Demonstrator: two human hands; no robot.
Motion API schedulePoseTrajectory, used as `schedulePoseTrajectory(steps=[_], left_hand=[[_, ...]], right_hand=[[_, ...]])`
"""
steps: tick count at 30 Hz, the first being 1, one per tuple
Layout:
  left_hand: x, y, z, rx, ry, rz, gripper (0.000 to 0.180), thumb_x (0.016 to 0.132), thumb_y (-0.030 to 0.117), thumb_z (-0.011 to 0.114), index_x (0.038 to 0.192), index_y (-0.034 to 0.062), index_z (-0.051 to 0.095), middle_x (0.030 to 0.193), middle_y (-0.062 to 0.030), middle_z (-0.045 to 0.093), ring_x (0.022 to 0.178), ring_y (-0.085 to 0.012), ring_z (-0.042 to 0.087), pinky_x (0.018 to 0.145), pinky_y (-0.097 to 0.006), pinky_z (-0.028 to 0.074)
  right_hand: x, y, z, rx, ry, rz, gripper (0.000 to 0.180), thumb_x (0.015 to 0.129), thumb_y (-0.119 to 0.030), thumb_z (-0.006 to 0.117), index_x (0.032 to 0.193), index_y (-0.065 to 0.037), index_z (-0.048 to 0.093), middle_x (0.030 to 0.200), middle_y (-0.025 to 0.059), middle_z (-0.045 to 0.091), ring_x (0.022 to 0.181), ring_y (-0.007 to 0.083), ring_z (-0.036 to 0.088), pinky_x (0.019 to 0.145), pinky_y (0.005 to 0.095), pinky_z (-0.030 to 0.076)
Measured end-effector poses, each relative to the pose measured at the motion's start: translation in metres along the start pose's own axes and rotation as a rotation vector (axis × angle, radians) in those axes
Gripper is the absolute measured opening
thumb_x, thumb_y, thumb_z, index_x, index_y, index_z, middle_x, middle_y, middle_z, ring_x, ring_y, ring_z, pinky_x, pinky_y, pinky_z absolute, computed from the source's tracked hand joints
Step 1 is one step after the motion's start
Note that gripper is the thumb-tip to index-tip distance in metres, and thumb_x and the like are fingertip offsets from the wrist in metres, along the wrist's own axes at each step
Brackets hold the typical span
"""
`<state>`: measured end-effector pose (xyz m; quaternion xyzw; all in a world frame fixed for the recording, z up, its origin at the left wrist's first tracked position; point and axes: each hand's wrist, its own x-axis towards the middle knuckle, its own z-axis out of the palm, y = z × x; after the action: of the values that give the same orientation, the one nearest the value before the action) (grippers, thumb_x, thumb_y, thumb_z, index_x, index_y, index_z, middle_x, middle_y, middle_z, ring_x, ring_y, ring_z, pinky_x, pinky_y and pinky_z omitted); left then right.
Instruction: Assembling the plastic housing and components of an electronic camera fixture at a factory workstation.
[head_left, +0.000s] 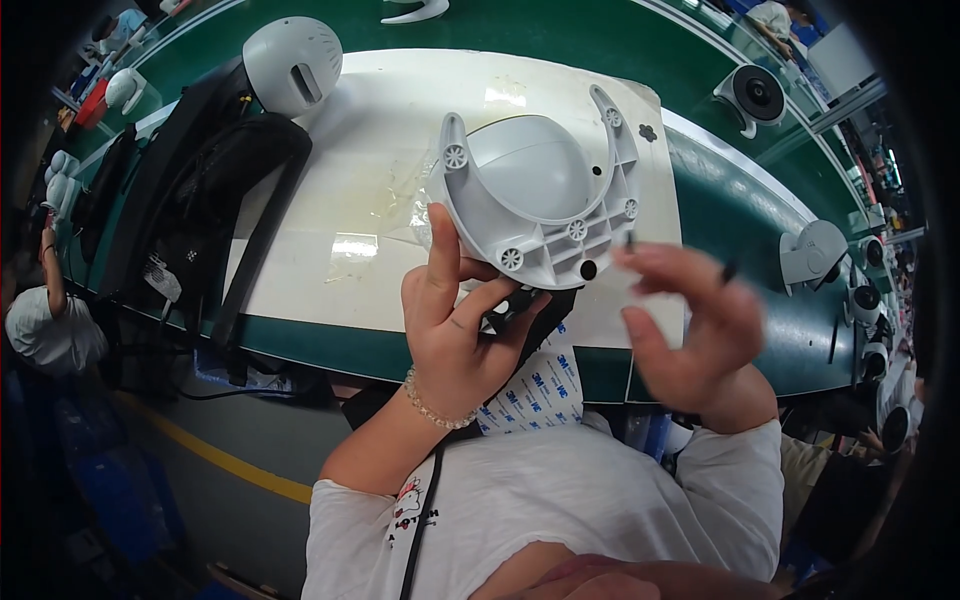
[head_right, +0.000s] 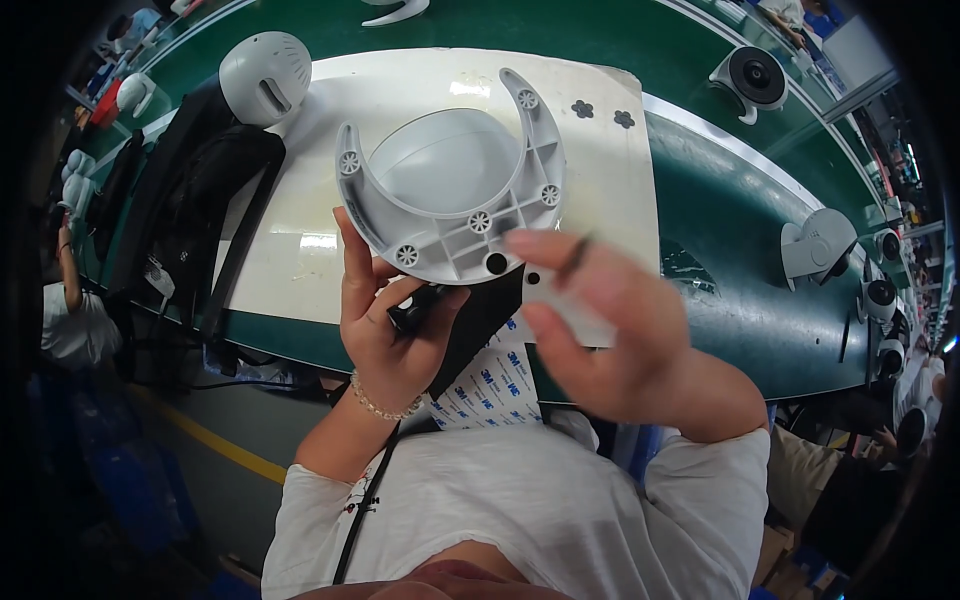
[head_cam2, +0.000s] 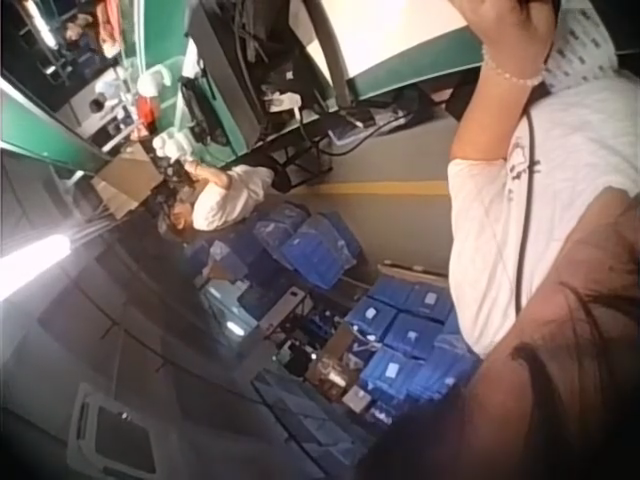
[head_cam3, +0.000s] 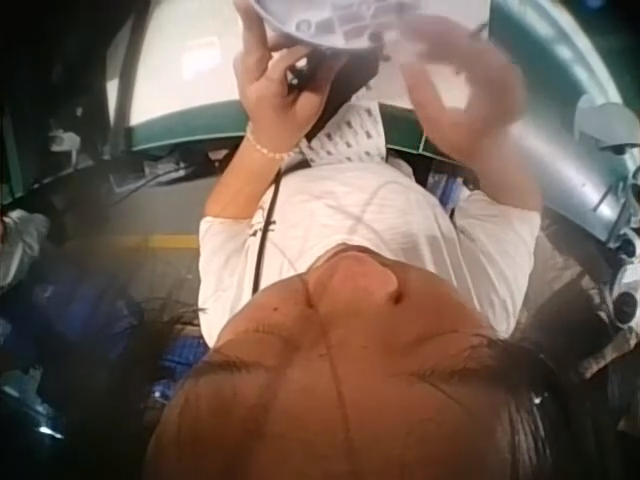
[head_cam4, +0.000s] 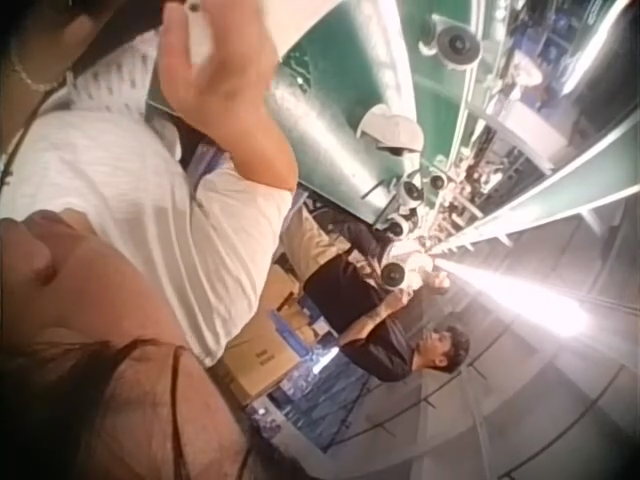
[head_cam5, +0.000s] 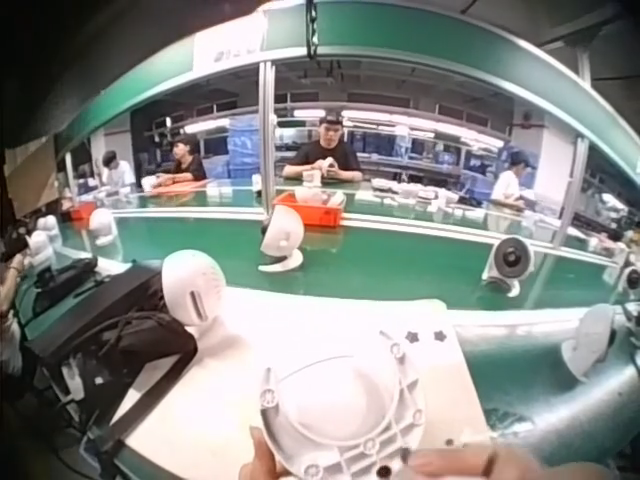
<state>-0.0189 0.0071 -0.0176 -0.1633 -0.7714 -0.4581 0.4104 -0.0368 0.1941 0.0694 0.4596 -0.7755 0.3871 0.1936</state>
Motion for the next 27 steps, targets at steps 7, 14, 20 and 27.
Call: schedulePoseTrajectory(steps=[7,14,20,27], left_hand=[[0.003,0.004,0.0,-0.002,-0.025,-0.028,0.028,0.057,0.007,0.076,0.08,0.0068,0.06,0.135,-0.0256,0.03,0.07,-0.0185,0.058,0.063,-0.029,0.038],[0.004,0.006,-0.002,0.006,-0.038,-0.031,0.027,0.057,0.007,0.076,0.079,0.0069,0.061,0.135,-0.025,0.03,0.07,-0.0172,0.059,0.064,-0.029,0.038],[0.004,0.007,-0.001,0.052,-0.039,-0.024,0.027,0.056,0.007,0.076,0.078,0.0074,0.061,0.135,-0.0251,0.03,0.069,-0.0162,0.058,0.065,-0.028,0.036],[0.003,0.005,-0.002,0.05,-0.03,-0.028,0.029,0.057,0.007,0.076,0.08,0.0064,0.06,0.135,-0.0256,0.03,0.072,-0.0169,0.057,0.068,-0.028,0.035]], right_hand=[[0.03,0.025,0.002,0.286,-0.007,0.184,0.057,0.079,0.002,0.056,0.126,-0.005,0.024,0.094,0.0097,0.053,0.085,0.0146,0.051,0.085,0.0308,0.036],[0.03,0.011,0.006,-0.064,-0.105,0.189,0.047,0.078,0.003,0.056,0.119,-0.003,0.035,0.092,0.008,0.059,0.086,0.0164,0.056,0.091,0.0345,0.029],[0.017,-0.002,0.008,-0.591,-0.061,-0.071,0.048,0.065,-0.001,0.059,0.111,-0.009,0.051,0.095,0.001,0.062,0.092,0.0162,0.059,0.097,0.0444,0.018],[0.016,0.02,-0.018,-0.225,0.04,0.207,0.025,0.076,-0.011,0.063,0.1,-0.01,0.055,0.122,0.011,0.048,0.122,0.0291,0.038,0.101,0.0436,0.018]])
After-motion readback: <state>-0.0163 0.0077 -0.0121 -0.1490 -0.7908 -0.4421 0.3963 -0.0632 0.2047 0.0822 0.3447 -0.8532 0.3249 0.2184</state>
